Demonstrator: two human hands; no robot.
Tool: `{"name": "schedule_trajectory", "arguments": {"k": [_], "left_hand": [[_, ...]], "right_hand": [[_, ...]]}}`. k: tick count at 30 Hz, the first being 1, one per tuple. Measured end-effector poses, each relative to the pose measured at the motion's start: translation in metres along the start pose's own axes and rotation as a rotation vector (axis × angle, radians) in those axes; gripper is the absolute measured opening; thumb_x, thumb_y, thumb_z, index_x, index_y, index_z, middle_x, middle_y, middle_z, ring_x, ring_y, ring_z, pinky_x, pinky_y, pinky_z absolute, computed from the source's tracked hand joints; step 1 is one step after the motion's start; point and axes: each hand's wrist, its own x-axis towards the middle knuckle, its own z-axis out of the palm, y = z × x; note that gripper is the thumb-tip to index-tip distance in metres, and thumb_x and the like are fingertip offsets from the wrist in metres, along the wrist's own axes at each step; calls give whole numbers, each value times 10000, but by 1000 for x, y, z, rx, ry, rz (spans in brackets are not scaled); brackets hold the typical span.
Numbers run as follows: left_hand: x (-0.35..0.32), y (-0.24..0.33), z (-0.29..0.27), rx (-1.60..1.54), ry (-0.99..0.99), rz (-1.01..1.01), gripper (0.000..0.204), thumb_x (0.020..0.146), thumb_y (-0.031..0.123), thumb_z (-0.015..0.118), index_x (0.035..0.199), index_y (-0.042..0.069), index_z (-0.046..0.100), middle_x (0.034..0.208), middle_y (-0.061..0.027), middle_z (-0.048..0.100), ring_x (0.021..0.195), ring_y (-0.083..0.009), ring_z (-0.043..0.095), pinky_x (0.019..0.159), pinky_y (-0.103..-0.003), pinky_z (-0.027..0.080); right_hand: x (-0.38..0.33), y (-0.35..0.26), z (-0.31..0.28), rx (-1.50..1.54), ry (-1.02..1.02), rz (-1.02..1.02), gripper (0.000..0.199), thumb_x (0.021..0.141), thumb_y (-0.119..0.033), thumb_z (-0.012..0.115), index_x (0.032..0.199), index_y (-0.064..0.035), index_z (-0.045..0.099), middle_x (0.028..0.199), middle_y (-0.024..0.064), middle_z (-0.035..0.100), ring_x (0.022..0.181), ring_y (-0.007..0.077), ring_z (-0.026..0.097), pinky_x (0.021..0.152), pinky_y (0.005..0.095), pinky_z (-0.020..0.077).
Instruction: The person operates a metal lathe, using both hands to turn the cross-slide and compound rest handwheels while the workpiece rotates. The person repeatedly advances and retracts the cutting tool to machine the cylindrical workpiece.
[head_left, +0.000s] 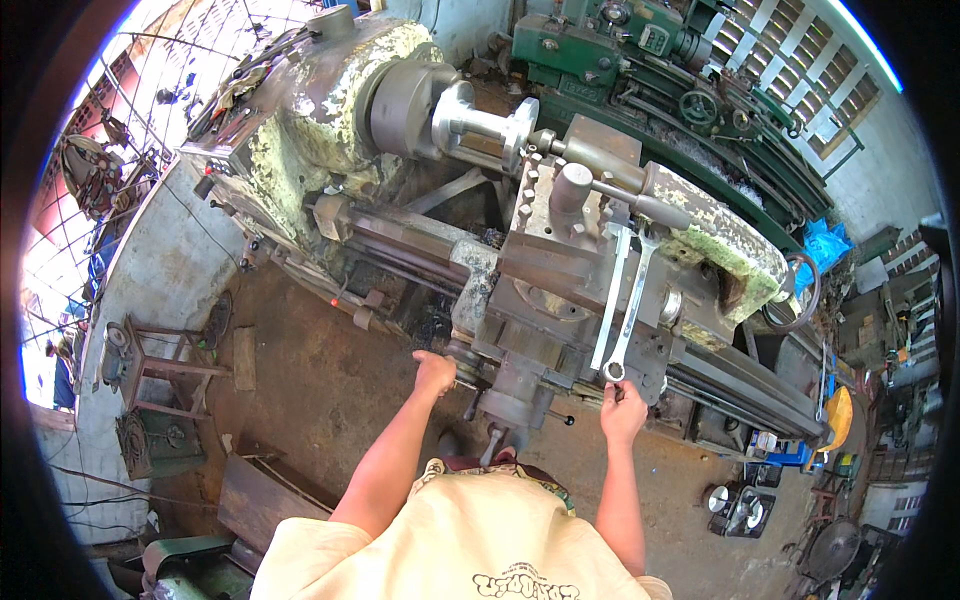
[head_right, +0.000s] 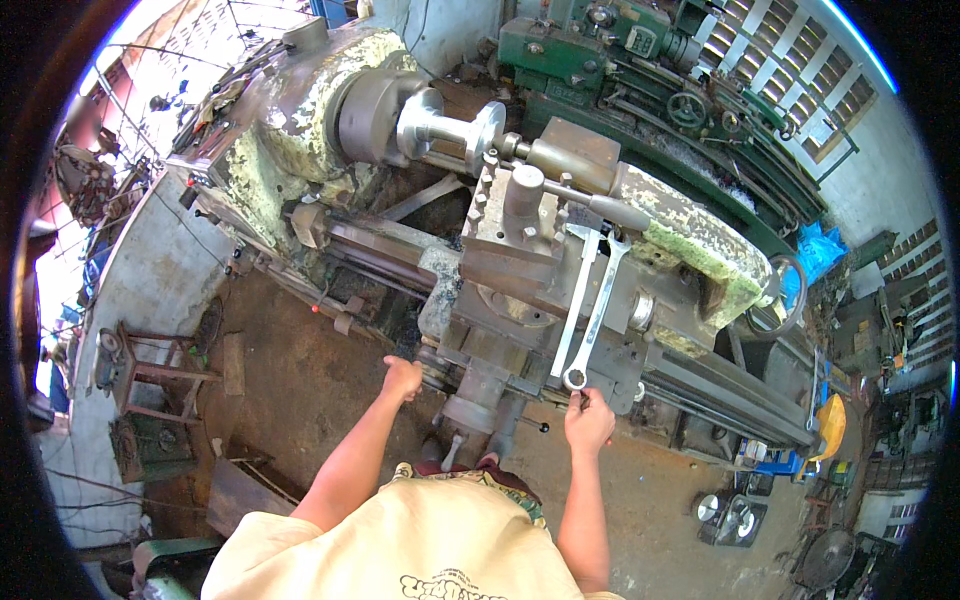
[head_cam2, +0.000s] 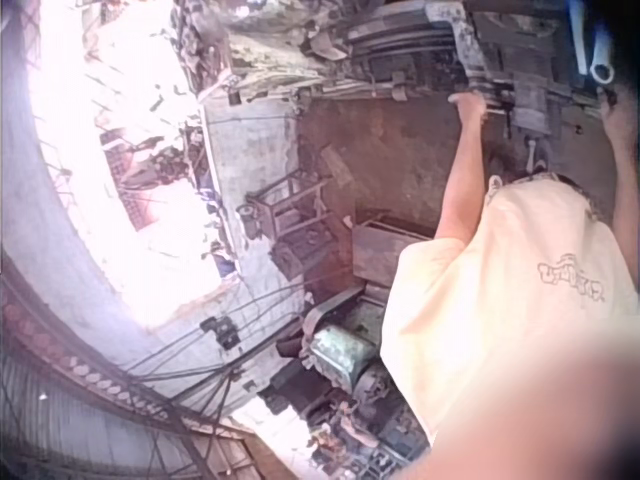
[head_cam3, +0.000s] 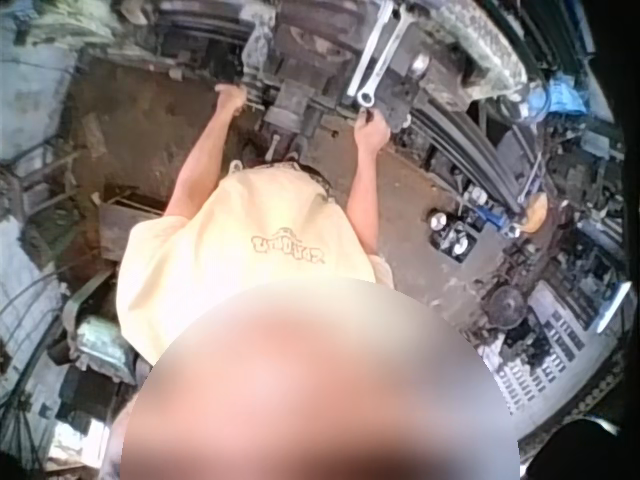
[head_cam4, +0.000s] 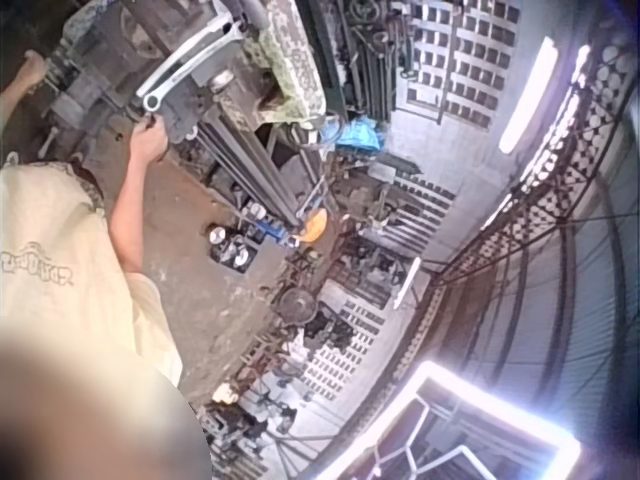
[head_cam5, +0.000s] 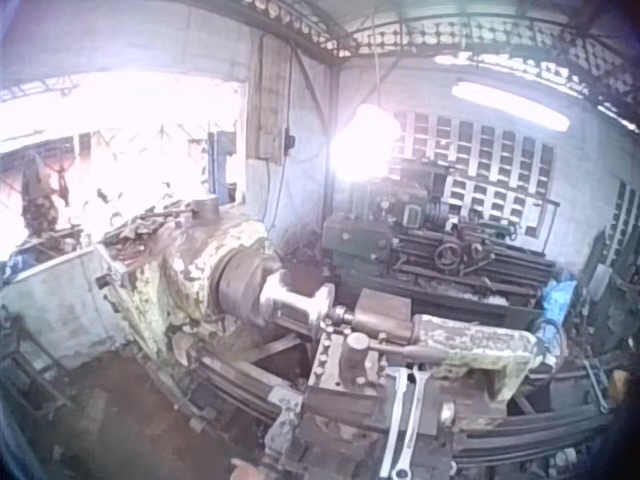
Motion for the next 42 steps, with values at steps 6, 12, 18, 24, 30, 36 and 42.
{"name": "schedule_trajectory", "arguments": {"k": [6,12,18,24,30,36,42], "left_hand": [[7,-4,1,-46,4,0,928,998,304,495,1479,-125,-173,691,-150,638,505,-235,594,466,-386,501],[-1,1,-3,-47,18,-11,938,993,309,499,1508,-111,-161,696,-146,644,509,-220,598,501,-381,545],[-11,7,-7,-27,5,0,941,1000,310,500,1493,-145,-160,717,-144,648,536,-193,618,534,-368,576],[-4,1,-6,-73,11,16,934,985,286,526,1459,-175,-132,716,-149,657,530,-204,614,526,-377,552],[6,-4,-5,-80,-2,5,723,999,277,514,1414,-106,63,742,-111,600,533,-175,594,564,-428,595],[4,-3,-6,-82,9,17,685,1002,285,519,1381,-99,97,722,-111,590,523,-174,581,584,-439,599],[10,-4,-9,-62,-39,-10,936,978,284,509,1482,-153,-146,748,-139,653,543,-196,621,573,-398,591]], "right_hand": [[-1,1,0,39,-17,21,159,843,-178,747,851,-28,697,596,136,598,541,295,609,558,396,473],[0,7,2,2,-8,10,142,833,-206,733,867,-68,722,639,134,661,593,329,660,583,430,501],[0,9,2,27,-22,41,142,830,-211,739,874,-77,721,651,132,665,606,342,660,590,439,501],[1,5,-1,11,-34,51,135,841,-211,738,873,-81,716,645,132,659,605,339,662,582,432,501],[1,1,-3,45,-37,60,137,853,-200,727,874,-65,711,643,133,658,600,332,663,577,425,501],[1,4,-2,63,-33,67,148,853,-210,727,881,-65,716,629,130,650,591,329,658,579,429,501],[1,7,0,59,-39,70,162,853,-218,726,883,-59,719,640,130,655,601,335,657,585,430,503]]}}
